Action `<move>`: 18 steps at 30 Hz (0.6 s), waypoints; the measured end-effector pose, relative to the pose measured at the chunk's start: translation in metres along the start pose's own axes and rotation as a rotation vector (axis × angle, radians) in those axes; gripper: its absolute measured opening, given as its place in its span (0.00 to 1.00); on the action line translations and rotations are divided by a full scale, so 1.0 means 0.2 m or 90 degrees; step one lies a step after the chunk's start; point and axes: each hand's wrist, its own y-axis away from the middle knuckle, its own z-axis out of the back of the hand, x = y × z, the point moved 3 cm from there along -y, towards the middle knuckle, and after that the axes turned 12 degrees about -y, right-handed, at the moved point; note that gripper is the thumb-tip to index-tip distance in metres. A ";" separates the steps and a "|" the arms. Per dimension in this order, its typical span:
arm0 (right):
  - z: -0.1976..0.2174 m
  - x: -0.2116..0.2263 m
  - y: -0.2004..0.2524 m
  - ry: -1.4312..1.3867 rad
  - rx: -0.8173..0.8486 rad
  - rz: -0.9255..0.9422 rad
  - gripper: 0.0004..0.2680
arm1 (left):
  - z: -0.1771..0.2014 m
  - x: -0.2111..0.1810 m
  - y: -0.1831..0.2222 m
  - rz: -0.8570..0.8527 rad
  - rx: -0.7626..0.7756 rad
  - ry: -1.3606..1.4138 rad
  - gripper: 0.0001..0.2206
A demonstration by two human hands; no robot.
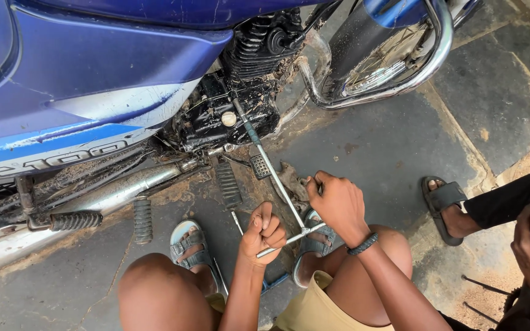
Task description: Repairing or adjusting the engine of a motorcycle using hand tools.
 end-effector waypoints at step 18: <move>-0.07 -0.07 -0.01 -0.114 0.026 -0.080 0.12 | -0.10 -0.04 -0.01 0.056 -0.125 -0.111 0.13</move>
